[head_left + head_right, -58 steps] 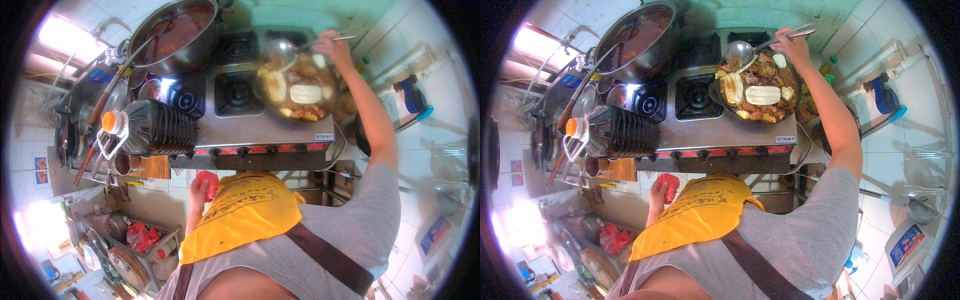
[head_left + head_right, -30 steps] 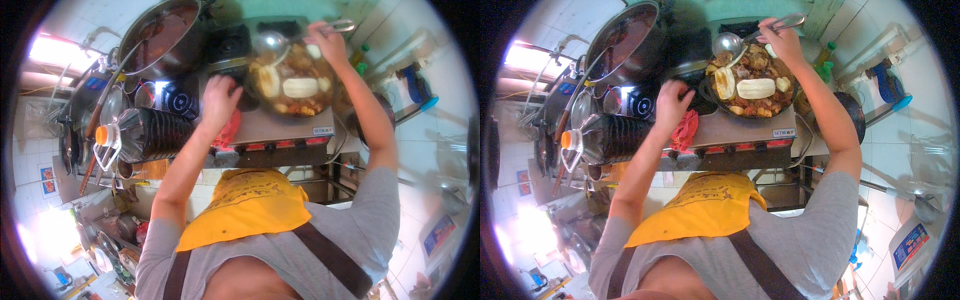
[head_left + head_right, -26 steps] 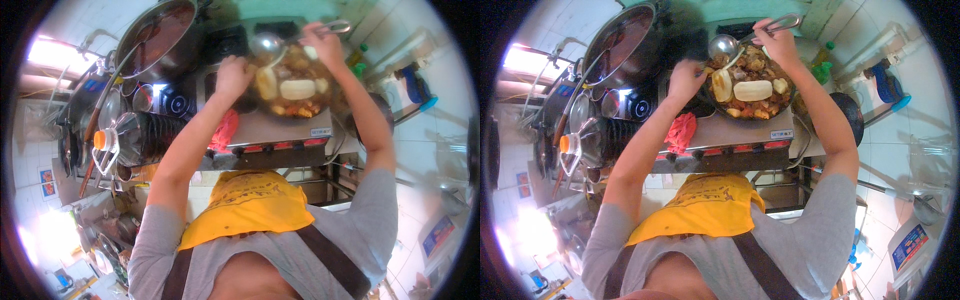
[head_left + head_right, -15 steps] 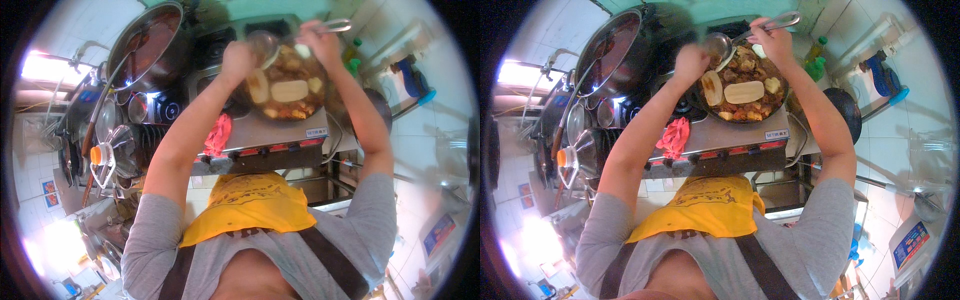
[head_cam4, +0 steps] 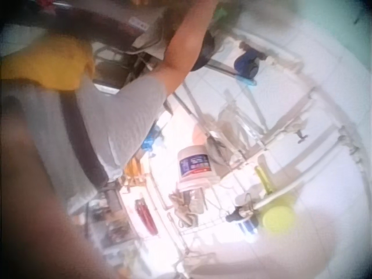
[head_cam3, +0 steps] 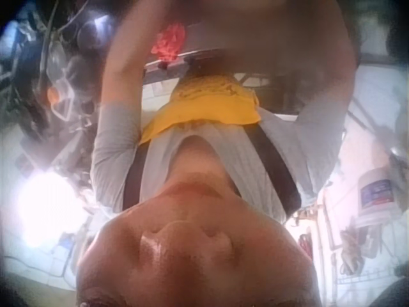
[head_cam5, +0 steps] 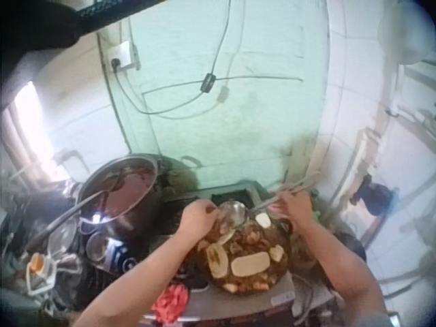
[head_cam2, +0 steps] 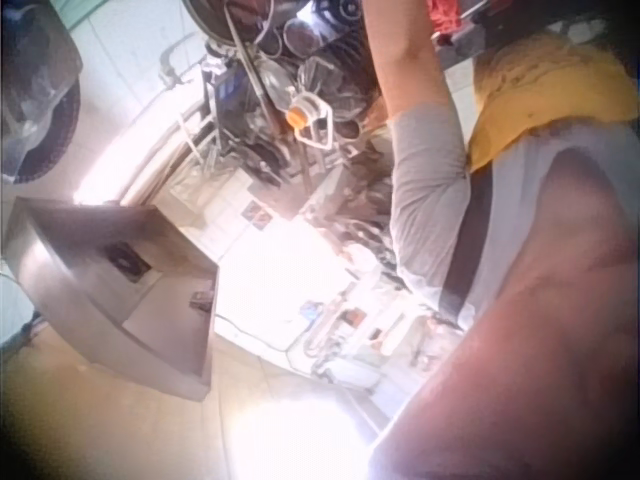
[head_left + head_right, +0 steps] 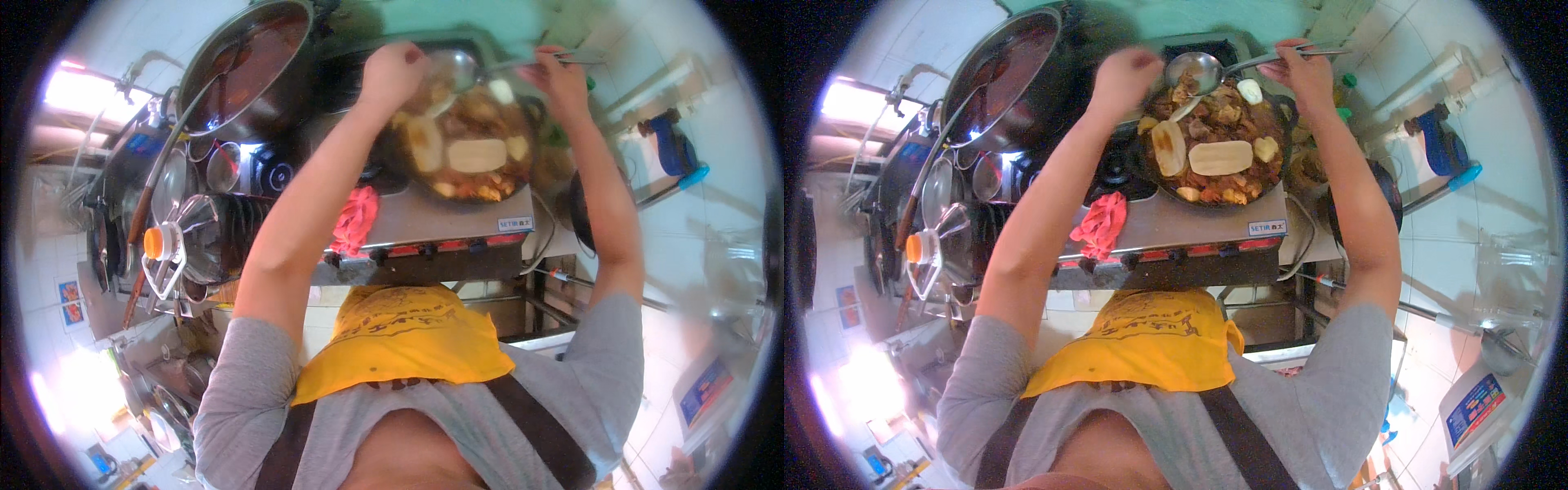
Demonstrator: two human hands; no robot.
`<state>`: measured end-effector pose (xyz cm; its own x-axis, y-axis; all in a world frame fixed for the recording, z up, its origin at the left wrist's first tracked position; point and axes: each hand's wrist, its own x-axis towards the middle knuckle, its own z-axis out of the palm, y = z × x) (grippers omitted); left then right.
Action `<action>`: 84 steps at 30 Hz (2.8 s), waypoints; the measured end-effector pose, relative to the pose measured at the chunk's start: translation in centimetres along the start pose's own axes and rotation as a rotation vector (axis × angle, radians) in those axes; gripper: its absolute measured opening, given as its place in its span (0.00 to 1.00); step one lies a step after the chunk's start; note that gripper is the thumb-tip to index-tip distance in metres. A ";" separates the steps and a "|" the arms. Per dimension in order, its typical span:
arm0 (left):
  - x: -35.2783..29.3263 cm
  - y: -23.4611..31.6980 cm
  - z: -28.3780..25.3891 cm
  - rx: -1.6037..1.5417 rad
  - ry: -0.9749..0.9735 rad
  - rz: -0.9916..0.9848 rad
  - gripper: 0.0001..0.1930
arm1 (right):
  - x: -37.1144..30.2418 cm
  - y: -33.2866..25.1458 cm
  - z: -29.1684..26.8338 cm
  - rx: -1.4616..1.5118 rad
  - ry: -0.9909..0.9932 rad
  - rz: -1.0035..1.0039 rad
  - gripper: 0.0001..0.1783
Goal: The person stirs a pot of stew on a gas stove using a ladle, then moves to a counter to peel garlic cloves by hand and place them into a small bowl.
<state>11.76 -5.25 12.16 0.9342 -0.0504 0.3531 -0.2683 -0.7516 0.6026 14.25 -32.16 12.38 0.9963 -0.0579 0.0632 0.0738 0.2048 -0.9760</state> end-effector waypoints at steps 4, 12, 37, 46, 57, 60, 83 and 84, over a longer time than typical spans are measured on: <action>-7.1 3.4 -5.2 -0.316 0.104 -0.031 0.06 | 1.2 -2.7 2.4 -0.019 0.015 0.000 0.09; -25.1 2.5 -10.6 -0.591 -0.450 -0.234 0.06 | 5.5 -5.9 15.6 0.176 -0.292 -0.069 0.14; -42.8 -6.4 -15.7 -1.021 -0.017 -0.816 0.05 | -4.0 -9.1 28.2 -0.365 -0.590 -0.712 0.06; -42.0 -8.1 -14.3 -0.996 -0.171 -0.840 0.06 | -8.0 -11.2 5.5 -0.311 -0.029 -0.464 0.10; -38.3 -7.6 -12.6 -0.970 -0.326 -0.782 0.05 | -14.9 -3.6 -9.2 -0.108 0.523 -0.116 0.08; -38.4 -7.9 -11.8 -0.961 -0.364 -0.758 0.06 | -14.5 -2.5 -10.4 -0.089 0.548 -0.159 0.08; -40.0 -8.1 -11.5 -0.960 -0.297 -0.873 0.06 | -12.4 0.6 -7.8 -0.058 0.581 -0.001 0.13; -40.0 -8.2 -11.4 -0.971 -0.300 -0.863 0.06 | -12.3 0.8 -8.1 -0.047 0.602 0.040 0.13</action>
<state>-26.12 10.47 1.23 0.8699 -0.0346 -0.4920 0.4913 0.1478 0.8583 1.72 -39.23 9.16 0.7974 -0.5967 -0.0895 0.0210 0.1757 -0.9842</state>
